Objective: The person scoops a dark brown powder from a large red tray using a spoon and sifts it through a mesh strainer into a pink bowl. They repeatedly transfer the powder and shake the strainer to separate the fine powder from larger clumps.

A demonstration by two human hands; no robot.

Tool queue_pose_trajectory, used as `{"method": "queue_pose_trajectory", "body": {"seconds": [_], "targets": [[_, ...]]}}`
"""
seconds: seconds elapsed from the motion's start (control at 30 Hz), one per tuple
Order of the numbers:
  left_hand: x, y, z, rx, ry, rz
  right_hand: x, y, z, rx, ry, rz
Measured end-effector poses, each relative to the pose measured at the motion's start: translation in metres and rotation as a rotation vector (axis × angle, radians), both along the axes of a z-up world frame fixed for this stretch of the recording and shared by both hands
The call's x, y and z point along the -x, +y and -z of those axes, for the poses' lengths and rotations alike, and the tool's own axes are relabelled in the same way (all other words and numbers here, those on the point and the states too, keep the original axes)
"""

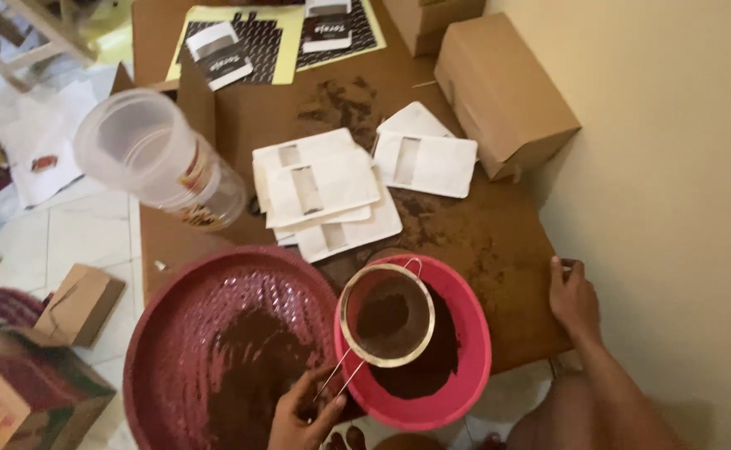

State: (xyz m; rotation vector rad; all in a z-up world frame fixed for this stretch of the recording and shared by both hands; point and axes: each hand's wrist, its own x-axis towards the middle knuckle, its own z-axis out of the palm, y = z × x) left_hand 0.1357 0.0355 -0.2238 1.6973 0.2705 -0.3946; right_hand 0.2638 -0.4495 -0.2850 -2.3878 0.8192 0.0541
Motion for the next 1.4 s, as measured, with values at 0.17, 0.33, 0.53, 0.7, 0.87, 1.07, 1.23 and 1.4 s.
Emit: {"method": "queue_pose_trajectory", "body": {"seconds": [0.17, 0.33, 0.53, 0.7, 0.87, 1.07, 1.23, 1.4], "targets": [[-0.011, -0.006, 0.008, -0.12, -0.183, 0.065, 0.002, -0.003, 0.005, 0.01, 0.036, 0.002], [-0.031, -0.038, -0.038, 0.025, -0.037, 0.012, 0.004, 0.003, -0.001, -0.001, -0.055, -0.034], [-0.033, -0.03, -0.063, -0.115, -0.146, 0.155, 0.001, -0.01, 0.015, -0.012, 0.04, -0.018], [-0.031, -0.011, -0.121, -0.121, 0.045, 0.268, -0.005, -0.02, 0.035, -0.049, 0.001, -0.041], [-0.038, 0.012, -0.14, 0.076, -0.031, 0.254, -0.012, -0.041, 0.055, -0.057, 0.004, -0.162], [-0.058, 0.008, -0.203, -0.196, -0.03, 0.438, -0.013, -0.044, 0.062, -0.123, 0.049, -0.141], [-0.071, -0.003, -0.233, -0.175, 0.001, 0.454, -0.012, -0.042, 0.052, -0.146, 0.053, -0.145], [-0.07, -0.002, -0.229, -0.256, -0.009, 0.445, -0.015, -0.04, 0.051, -0.159, 0.041, -0.162]]}}
